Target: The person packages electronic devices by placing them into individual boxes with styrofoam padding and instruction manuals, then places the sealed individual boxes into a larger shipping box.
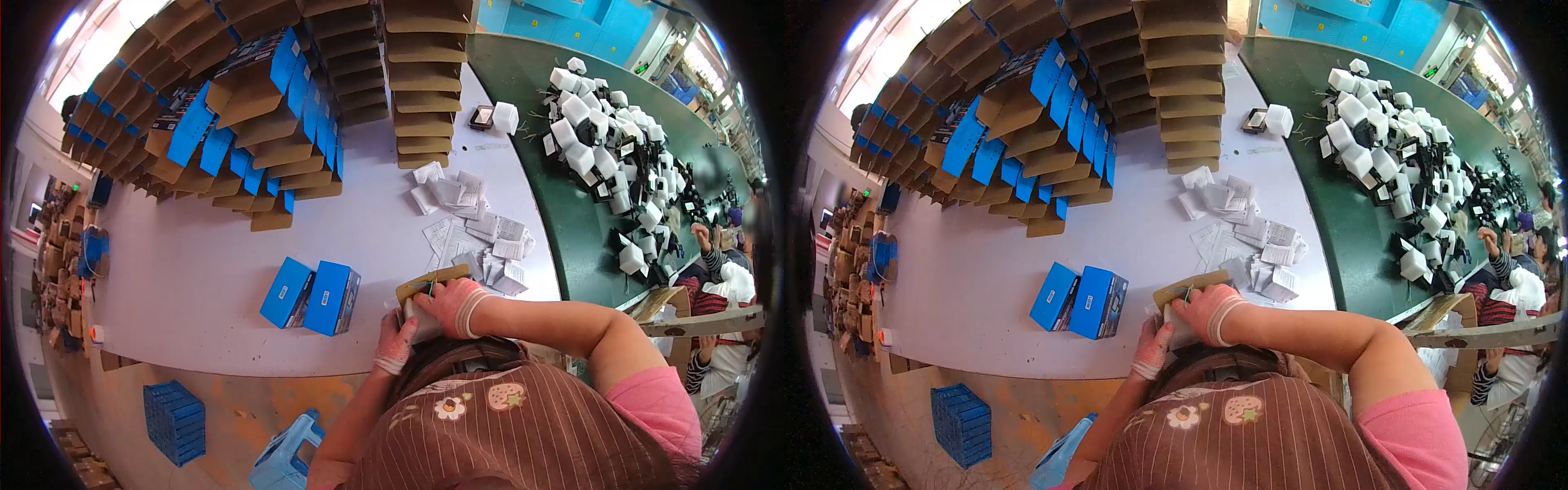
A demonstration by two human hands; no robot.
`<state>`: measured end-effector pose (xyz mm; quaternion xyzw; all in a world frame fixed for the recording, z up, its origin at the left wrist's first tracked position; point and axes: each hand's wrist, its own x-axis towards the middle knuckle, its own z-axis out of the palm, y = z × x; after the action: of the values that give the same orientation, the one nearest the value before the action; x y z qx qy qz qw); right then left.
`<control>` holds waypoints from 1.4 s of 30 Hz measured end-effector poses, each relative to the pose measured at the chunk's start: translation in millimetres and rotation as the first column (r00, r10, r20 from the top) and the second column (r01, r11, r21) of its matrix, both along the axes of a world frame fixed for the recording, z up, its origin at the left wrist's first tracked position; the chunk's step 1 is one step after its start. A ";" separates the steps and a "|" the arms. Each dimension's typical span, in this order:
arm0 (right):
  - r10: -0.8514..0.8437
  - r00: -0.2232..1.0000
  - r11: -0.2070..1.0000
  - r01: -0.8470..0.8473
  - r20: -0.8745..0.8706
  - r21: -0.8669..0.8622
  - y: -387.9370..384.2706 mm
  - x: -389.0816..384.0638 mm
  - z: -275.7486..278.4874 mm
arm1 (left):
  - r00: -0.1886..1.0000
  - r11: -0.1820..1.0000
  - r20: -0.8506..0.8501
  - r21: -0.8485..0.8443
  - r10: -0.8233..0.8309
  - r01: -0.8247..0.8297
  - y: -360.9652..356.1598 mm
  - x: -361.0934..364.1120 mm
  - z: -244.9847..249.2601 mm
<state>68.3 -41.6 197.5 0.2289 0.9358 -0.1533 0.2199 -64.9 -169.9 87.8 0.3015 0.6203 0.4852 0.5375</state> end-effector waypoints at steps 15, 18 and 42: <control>0.093 0.992 0.989 -0.103 -0.088 -0.110 -9.7 11.2 -2.5 | 0.978 0.998 0.198 -0.021 0.068 -0.066 -16.7 11.7 -38.4; 0.062 0.995 0.998 -0.064 -0.072 -0.029 -3.2 39.4 -3.9 | 0.997 0.997 -0.071 0.072 0.039 -0.034 -23.2 11.0 -43.5; 0.123 0.984 0.992 -0.117 0.131 -0.055 3.9 -1.6 -62.5 | 0.645 0.975 -0.739 0.073 0.194 -0.208 -32.9 22.7 -48.3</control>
<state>66.7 -37.7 135.0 0.1765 0.9271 -0.1461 0.2967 -42.1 -202.8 39.6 0.3970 0.8187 0.3715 0.1845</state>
